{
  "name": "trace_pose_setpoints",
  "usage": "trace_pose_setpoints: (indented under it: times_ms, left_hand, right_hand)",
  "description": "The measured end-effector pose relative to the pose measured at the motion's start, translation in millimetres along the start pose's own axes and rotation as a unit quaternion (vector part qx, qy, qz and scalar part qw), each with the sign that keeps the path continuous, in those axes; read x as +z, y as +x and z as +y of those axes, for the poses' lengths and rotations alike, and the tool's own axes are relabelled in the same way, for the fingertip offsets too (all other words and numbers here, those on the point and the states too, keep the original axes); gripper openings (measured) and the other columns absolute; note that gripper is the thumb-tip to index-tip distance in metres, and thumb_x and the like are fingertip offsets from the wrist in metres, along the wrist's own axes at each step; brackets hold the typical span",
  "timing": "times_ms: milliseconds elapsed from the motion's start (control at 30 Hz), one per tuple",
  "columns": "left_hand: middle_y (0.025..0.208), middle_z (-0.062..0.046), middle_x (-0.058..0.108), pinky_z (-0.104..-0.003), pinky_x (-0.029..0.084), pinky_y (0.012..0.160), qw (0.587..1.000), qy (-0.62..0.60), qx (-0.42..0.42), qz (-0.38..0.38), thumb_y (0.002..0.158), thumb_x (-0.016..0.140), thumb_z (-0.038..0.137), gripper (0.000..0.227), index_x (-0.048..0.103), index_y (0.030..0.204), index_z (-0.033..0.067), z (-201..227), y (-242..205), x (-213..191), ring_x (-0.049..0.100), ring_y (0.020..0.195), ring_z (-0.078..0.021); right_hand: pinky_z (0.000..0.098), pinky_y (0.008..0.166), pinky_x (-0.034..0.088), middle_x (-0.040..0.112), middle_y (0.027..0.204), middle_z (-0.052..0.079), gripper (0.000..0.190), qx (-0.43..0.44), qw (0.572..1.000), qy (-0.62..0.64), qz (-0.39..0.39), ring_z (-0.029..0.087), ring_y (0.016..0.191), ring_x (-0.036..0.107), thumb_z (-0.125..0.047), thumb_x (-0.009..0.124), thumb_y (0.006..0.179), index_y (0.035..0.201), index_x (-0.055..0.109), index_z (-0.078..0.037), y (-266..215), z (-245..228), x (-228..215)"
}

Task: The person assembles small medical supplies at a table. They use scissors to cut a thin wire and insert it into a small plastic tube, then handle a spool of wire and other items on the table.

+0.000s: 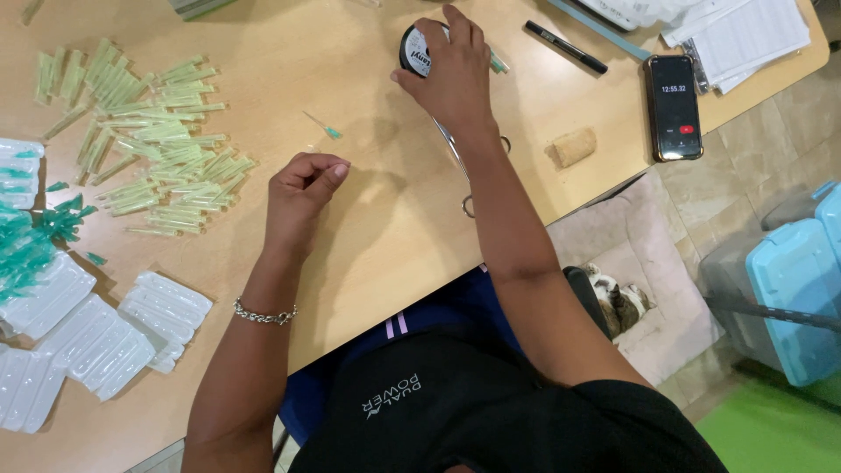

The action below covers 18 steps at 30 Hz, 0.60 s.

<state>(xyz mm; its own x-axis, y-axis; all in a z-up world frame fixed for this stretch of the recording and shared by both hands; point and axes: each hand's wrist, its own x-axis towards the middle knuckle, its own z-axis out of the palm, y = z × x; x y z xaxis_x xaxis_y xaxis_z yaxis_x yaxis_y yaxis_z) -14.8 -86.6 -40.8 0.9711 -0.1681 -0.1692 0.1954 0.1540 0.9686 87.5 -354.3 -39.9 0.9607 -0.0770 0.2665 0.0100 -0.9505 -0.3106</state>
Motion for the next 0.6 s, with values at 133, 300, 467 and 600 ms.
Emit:
trace_pose_setpoints:
  times_ms: [133, 300, 467, 600]
  left_hand:
    - [0.09, -0.002, 0.072, -0.019, 0.039, 0.066, 0.978, -0.205, -0.002, -0.02, 0.094, 0.073, 0.003, 0.01, 0.075, 0.104, 0.004, -13, 10, -12, 0.045, 0.068, -0.0098]
    - [0.098, 0.003, 0.063, -0.017, 0.051, 0.076, 0.959, -0.262, 0.062, 0.087, 0.096, 0.075, 0.009, 0.005, 0.071, 0.096, 0.0061, 36, -8, 16, 0.062, 0.09, -0.0061]
    - [0.122, -0.003, 0.064, -0.023, 0.05, 0.085, 0.951, -0.291, 0.061, 0.085, 0.097, 0.074, 0.012, 0.007, 0.072, 0.099, 0.0059, 23, -13, 18, 0.064, 0.103, -0.0121]
    - [0.123, 0.0, 0.066, -0.027, 0.044, 0.089, 0.942, -0.322, 0.018, 0.095, 0.094, 0.078, 0.018, 0.01, 0.075, 0.1, 0.0104, 17, -6, 15, 0.061, 0.103, -0.0118]
  right_hand:
    - [0.0437, 0.112, 0.04, 0.055, 0.139, 0.01, 0.042, -0.156, 0.962, 0.218, -0.05, 0.028, 0.133, 0.052, -0.038, 0.078, 0.094, 0.131, 0.066, -0.021, -25, -61, -49]
    - [0.0316, 0.103, 0.054, 0.074, 0.119, 0.003, 0.051, -0.156, 0.755, 0.577, -0.269, 0.013, 0.113, 0.068, -0.015, 0.088, 0.09, 0.135, 0.064, -0.016, -54, -114, -41]
    - [0.0341, 0.091, 0.064, 0.074, 0.102, 0.013, 0.058, -0.037, 0.636, 0.701, -0.322, 0.019, 0.095, 0.075, 0.005, 0.084, 0.087, 0.137, 0.058, -0.005, -67, -108, 1]
    - [0.0346, 0.082, 0.064, 0.073, 0.089, 0.016, 0.047, -0.006, 0.651, 0.706, -0.279, 0.022, 0.082, 0.076, 0.003, 0.085, 0.086, 0.126, 0.061, 0.0, -64, -108, 1]
